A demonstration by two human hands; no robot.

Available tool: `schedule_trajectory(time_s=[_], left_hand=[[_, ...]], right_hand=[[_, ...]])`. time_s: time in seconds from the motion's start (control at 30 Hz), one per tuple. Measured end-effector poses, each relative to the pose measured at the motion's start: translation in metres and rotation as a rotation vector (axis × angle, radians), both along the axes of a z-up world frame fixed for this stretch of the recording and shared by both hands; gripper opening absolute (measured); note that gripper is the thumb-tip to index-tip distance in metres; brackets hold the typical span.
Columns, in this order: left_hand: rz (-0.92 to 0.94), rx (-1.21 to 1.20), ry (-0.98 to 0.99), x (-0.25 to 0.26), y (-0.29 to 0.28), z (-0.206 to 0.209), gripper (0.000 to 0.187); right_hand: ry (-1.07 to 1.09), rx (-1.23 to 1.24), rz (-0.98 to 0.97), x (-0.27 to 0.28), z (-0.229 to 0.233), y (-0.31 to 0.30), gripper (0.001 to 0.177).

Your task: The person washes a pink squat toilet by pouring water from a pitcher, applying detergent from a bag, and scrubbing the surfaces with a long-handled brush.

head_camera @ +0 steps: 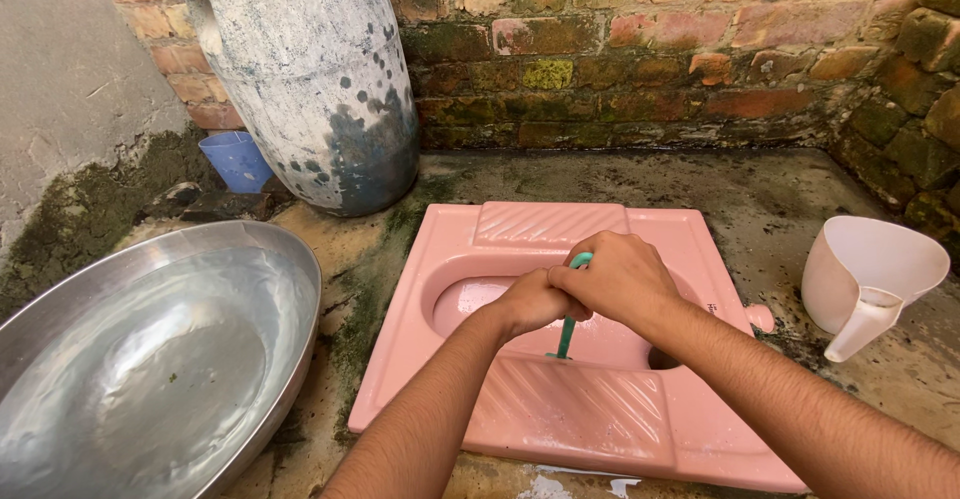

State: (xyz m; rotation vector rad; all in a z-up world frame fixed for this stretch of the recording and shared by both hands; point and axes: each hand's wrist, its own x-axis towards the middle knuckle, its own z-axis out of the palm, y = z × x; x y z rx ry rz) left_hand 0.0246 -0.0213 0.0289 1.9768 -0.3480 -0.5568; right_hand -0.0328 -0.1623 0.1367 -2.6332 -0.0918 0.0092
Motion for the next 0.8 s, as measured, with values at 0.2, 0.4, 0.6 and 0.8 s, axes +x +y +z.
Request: schedule_trajectory(time_s=[0.2,0.4,0.6,0.8], left_hand=[[0.06,0.086,-0.098,-0.013,-0.006,-0.005,0.033],[-0.075,0.241,-0.311,-0.019,0.008,-0.028,0.045],[0.012,0.41,-0.292,-0.018,0.021,-0.039,0.049],[0.083,0.454,-0.338,-0.015,0.023,-0.03,0.053]], right_hand=[[0.002,0.004,-0.024,0.004,-0.011,-0.014,0.031],[-0.185,-0.062,0.199,-0.039,-0.063,-0.005,0.028],[-0.286,-0.062,0.247,-0.03,-0.083,0.0,0.03],[-0.462,-0.174,0.487,-0.042,-0.114,-0.004,0.018]])
